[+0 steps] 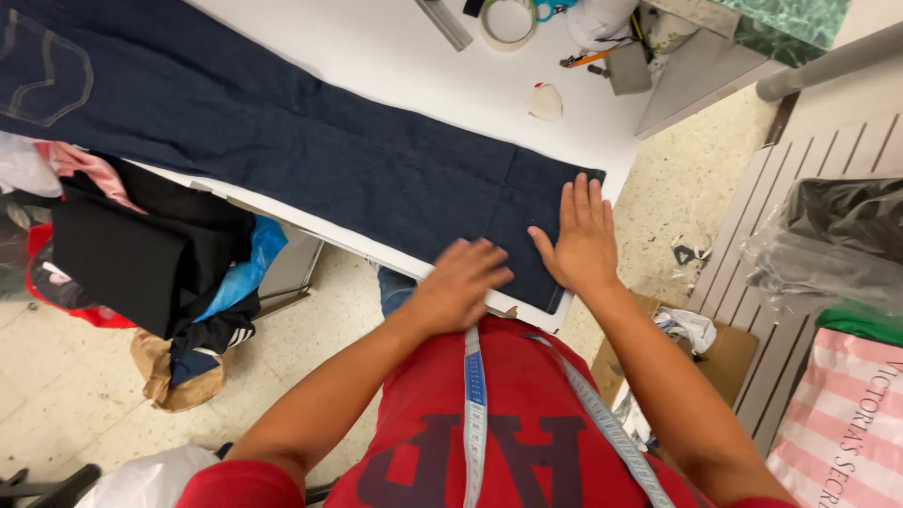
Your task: The person is laying out a pair of denim jeans on a workbench, smoothing the fabric, and using a measuring tape to take specific measurements.
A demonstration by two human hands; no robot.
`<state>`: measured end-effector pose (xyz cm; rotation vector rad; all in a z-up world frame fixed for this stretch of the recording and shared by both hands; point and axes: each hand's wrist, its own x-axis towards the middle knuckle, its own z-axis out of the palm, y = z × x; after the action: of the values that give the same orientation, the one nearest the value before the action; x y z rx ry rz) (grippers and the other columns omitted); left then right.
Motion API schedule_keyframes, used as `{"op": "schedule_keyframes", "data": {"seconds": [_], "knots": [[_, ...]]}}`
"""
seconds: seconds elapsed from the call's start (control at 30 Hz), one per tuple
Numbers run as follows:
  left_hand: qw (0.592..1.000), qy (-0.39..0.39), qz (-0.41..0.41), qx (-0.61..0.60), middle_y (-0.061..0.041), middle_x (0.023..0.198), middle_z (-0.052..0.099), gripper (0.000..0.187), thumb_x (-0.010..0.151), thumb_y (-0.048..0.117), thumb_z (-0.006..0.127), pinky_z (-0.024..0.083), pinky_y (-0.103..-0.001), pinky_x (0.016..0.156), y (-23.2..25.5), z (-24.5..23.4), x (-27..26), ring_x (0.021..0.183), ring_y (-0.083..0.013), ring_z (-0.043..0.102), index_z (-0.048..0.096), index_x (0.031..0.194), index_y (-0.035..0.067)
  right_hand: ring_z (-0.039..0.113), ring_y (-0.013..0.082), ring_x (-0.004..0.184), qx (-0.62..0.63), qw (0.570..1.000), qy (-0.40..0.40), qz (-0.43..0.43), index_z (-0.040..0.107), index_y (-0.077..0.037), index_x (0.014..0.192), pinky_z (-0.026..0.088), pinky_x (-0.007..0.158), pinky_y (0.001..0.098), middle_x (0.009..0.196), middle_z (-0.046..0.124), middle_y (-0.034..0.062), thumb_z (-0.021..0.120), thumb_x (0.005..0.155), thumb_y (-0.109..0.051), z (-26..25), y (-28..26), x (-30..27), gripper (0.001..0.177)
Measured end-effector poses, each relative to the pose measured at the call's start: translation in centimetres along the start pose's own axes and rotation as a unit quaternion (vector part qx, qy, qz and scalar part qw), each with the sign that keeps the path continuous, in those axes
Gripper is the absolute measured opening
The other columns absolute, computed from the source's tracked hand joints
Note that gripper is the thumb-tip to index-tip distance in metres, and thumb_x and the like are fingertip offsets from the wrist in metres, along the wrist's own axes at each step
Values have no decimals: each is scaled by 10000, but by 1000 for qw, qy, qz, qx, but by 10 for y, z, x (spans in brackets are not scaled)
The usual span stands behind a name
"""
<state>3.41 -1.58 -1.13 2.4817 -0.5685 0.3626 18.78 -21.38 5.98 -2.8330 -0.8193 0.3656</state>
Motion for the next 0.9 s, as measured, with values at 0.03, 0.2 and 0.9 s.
{"op": "schedule_keyframes", "data": {"seconds": [0.03, 0.2, 0.9], "knots": [[997, -2, -73, 31, -63, 1479, 576, 564, 835, 202, 610, 282, -509, 1225, -7, -22, -4, 1434, -320, 472, 620, 1397, 229, 168, 422, 1574, 8, 1000, -5, -1, 351, 71, 1591, 134, 1264, 566, 1689, 245, 272, 491, 1040, -548, -2, 3, 1, 841], [995, 19, -98, 6, 34, 1242, 712, 207, 950, 229, 660, 428, -395, 1135, -49, -43, -20, 1295, -223, 605, 779, 1119, 228, 160, 434, 1569, 21, 999, 45, -17, 380, 59, 1581, 117, 1255, 580, 1693, 224, 270, 557, 1010, -562, 16, 12, -3, 861], [970, 68, -217, 92, -83, 1506, 533, 414, 918, 212, 674, 149, -586, 1222, -24, -40, -15, 1500, -373, 347, 681, 1329, 257, 571, 235, 1363, 71, 954, 131, -261, 709, -172, 1316, 421, 1188, 398, 1399, 665, 16, 633, 855, -21, 73, 20, -65, 491]]}}
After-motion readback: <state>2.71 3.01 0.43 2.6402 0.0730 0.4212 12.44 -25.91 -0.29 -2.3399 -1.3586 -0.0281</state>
